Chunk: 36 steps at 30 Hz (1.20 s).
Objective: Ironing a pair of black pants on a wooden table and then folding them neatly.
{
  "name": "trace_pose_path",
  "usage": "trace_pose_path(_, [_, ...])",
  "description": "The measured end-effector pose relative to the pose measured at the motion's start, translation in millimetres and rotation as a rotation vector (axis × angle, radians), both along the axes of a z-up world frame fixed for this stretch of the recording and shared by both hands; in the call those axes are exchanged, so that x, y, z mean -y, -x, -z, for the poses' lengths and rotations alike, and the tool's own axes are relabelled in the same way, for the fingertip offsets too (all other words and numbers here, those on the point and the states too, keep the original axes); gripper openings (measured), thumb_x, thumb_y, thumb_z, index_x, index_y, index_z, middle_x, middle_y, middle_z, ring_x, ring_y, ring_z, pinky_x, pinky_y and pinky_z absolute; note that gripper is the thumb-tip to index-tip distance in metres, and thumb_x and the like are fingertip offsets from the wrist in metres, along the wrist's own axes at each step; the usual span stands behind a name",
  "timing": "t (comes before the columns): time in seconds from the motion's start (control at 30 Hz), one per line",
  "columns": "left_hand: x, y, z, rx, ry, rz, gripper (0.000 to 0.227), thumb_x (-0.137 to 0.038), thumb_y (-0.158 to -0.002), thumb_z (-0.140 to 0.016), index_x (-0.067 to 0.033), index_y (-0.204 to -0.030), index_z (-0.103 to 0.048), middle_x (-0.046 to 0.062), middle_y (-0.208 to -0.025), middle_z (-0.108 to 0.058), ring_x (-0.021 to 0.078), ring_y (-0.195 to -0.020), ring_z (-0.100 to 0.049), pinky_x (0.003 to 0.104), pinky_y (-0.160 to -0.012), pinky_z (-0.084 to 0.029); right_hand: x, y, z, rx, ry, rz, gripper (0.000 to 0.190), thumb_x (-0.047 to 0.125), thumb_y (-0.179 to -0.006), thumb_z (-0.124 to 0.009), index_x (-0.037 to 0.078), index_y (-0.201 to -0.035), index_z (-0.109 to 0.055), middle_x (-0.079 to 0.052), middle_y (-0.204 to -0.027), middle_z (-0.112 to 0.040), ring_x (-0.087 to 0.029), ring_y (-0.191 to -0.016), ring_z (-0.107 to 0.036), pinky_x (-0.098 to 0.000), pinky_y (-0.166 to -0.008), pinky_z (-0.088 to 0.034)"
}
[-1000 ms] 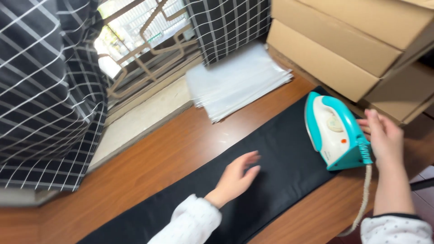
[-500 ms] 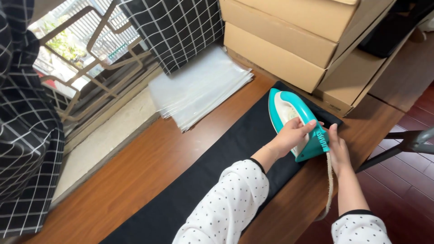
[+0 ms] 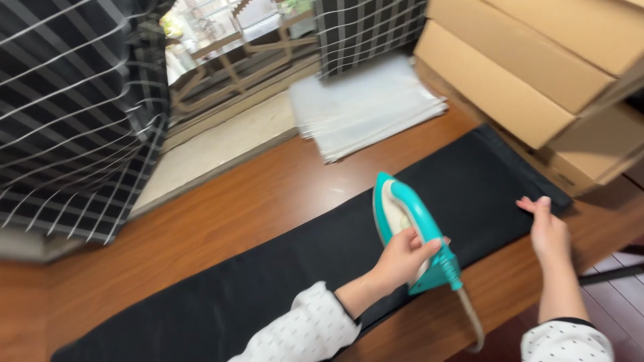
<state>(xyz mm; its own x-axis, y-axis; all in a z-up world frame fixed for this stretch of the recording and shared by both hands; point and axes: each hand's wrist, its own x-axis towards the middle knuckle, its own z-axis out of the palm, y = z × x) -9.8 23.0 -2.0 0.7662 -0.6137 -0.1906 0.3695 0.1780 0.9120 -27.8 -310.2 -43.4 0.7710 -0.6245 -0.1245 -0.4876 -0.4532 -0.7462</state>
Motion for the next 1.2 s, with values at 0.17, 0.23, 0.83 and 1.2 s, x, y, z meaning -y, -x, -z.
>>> trace_pose_path(0.17, [-119, 47, -15, -0.094, -0.049, -0.145, 0.032, -0.024, -0.103, -0.070, -0.0039, -0.127, -0.065, 0.014, -0.130, -0.078, 0.0205, -0.124, -0.075, 0.034, -0.103, -0.064, 9, -18, 56, 0.048, 0.186, -0.042, 0.053, 0.056, -0.118, -0.045, 0.019, -0.137, -0.077, -0.016, -0.157, -0.062, -0.044, -0.152, -0.043, -0.0618, -0.119, -0.019])
trace_pose_path(0.23, [-162, 65, -17, -0.105, -0.048, -0.221, 0.031, -0.022, -0.102, -0.071, -0.0032, -0.126, -0.066, 0.015, -0.127, -0.079, 0.0207, -0.120, -0.077, 0.034, -0.104, -0.064, -20, -35, 84, 0.100, 0.313, -0.115, 0.048, 0.057, -0.113, -0.059, 0.020, -0.137, -0.077, -0.029, -0.159, -0.060, -0.054, -0.159, -0.033, -0.0776, -0.121, -0.006])
trace_pose_path(0.83, [-457, 194, -21, -0.103, -0.004, -0.839, 0.040, -0.022, -0.098, -0.074, 0.0047, -0.127, -0.069, 0.023, -0.121, -0.079, 0.0292, -0.108, -0.079, 0.039, -0.095, -0.067, -484, 15, 75, 0.418, 0.767, -0.725, 0.058, 0.057, -0.102, -0.058, 0.028, -0.150, -0.071, -0.019, -0.171, -0.058, -0.041, -0.159, -0.049, -0.0712, -0.121, -0.029])
trace_pose_path(1.2, [-567, 230, -15, -0.076, -0.013, -1.005, 0.025, -0.016, -0.100, -0.074, 0.0027, -0.116, -0.073, 0.019, -0.117, -0.081, 0.0201, -0.102, -0.078, 0.031, -0.091, -0.065, -479, -1, 77, 0.255, 0.496, -0.754, 0.066, 0.060, -0.105, -0.053, 0.022, -0.158, -0.064, -0.026, -0.179, -0.041, -0.045, -0.165, -0.027, -0.0766, -0.122, -0.004])
